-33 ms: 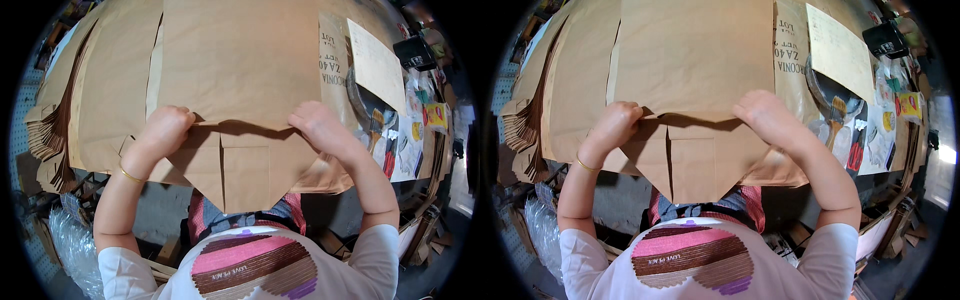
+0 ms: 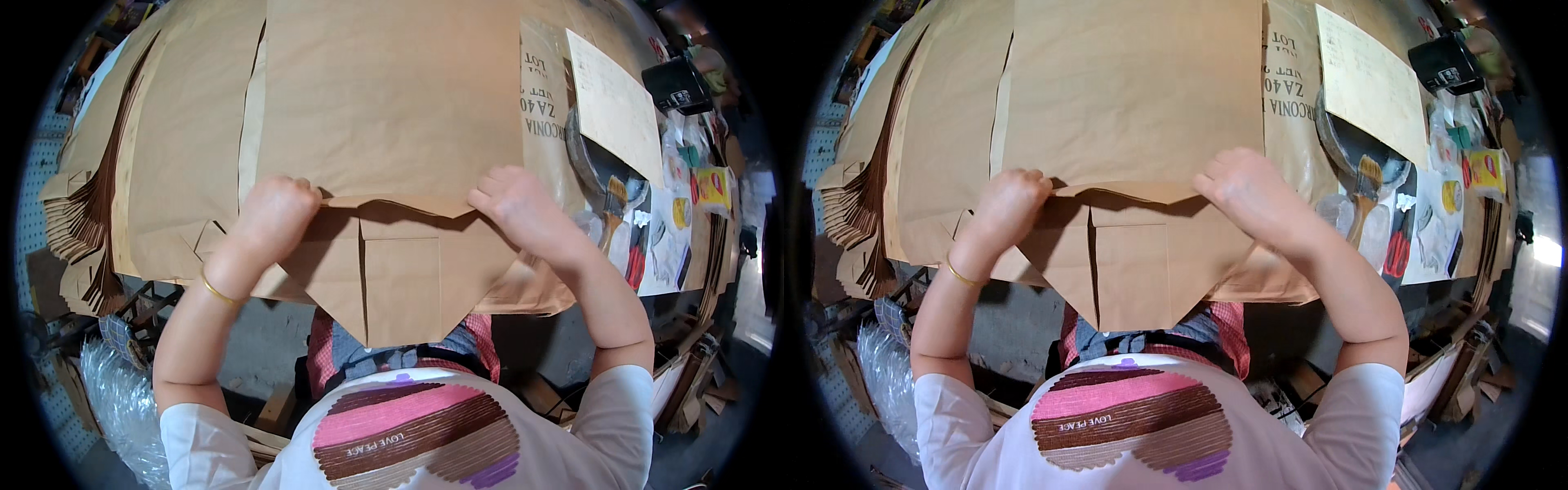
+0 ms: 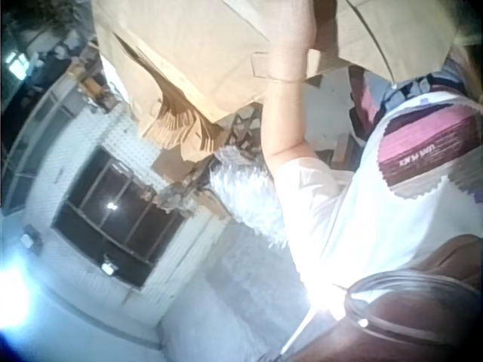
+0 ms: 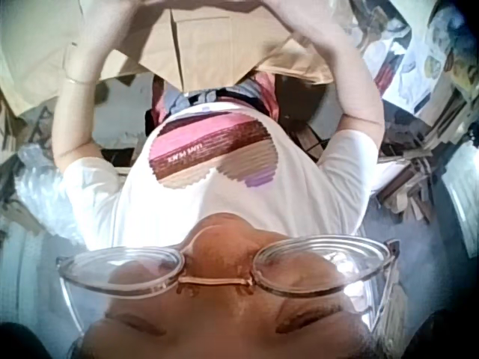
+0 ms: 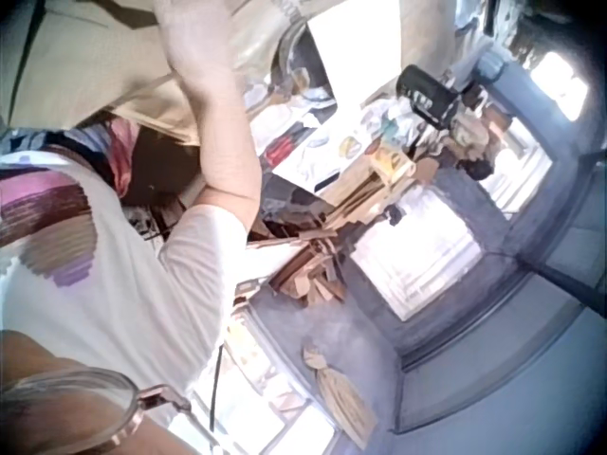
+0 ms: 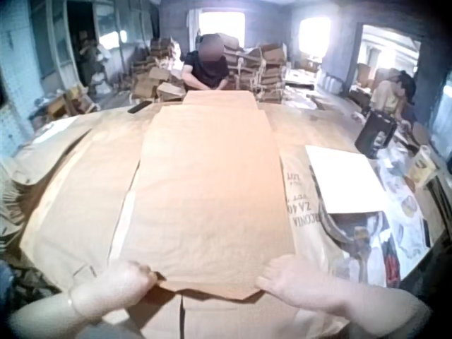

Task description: The person folds flat cardboard sheets into box shapes, applies glue to the flaps with a brush, and presses the flaps to seal them. The person repeats this process for multiple boxes, stacking the finished boxes on the table.

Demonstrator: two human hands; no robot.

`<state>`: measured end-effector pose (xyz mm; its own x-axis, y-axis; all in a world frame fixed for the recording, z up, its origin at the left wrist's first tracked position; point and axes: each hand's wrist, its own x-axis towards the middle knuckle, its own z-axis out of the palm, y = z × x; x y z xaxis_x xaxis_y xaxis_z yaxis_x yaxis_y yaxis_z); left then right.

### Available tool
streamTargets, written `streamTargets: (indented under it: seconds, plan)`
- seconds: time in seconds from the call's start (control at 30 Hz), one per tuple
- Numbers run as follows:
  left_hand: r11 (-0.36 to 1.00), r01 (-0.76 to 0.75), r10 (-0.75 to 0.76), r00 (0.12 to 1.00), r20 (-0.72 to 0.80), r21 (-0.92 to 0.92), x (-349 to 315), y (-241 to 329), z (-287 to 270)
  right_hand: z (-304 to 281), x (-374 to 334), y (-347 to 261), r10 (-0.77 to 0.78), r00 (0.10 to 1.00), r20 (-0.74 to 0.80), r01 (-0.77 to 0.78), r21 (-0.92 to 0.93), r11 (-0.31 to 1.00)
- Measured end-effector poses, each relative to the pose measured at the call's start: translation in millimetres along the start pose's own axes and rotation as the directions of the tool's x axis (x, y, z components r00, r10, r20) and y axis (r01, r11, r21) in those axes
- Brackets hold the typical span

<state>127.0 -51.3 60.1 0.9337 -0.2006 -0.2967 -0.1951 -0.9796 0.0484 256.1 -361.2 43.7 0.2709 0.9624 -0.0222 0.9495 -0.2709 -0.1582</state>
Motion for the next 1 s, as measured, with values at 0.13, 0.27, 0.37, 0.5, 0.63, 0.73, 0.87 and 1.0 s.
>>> streamTargets:
  seconds: [0.13, 0.27, 0.37, 0.5, 0.63, 0.73, 0.87, 1.0]
  plan:
    - [0.924, 0.063, 0.023, 0.975, -0.221, 0.377, -24.1, 46.7, 17.4, 11.4, -7.0, -46.0, 0.294, 0.951, 0.096, -0.292, -0.037, 0.956]
    - [0.991, -0.087, 0.064, 0.975, -0.213, -0.098, -10.8, 96.4, 59.6, 63.5, 24.7, -100.9, 0.153, 0.974, -0.165, -0.123, 0.183, 0.975]
    - [0.943, 0.175, -0.241, 0.946, -0.217, -0.282, -33.5, 65.9, 63.7, 62.7, -3.7, -97.2, 0.353, 0.921, -0.167, -0.318, 0.202, 0.926]
    - [0.972, 0.099, -0.159, 0.946, -0.282, -0.214, -48.5, 45.6, 67.4, 57.8, -20.1, -84.6, 0.450, 0.864, -0.226, -0.397, 0.244, 0.885]
    - [0.709, -0.060, -0.213, 0.931, -0.295, -0.703, -38.0, 29.3, 50.7, 38.2, -19.6, -47.0, 0.509, 0.857, -0.078, -0.298, 0.732, 0.613]
    - [0.645, -0.018, -0.384, 0.857, -0.344, -0.764, -16.0, 27.1, 35.2, 51.4, -11.2, -22.8, 0.697, 0.709, -0.107, -0.220, 0.906, 0.362]
    - [0.855, 0.071, -0.402, 0.716, -0.571, -0.514, 15.0, 60.1, 19.8, 66.2, -8.3, -19.3, 0.708, 0.673, -0.215, -0.178, 0.881, 0.437]
    - [0.685, 0.054, -0.524, 0.730, -0.439, -0.727, 18.6, 59.0, 27.1, 48.7, -3.5, -38.5, 0.728, 0.543, -0.419, -0.161, 0.798, 0.580]
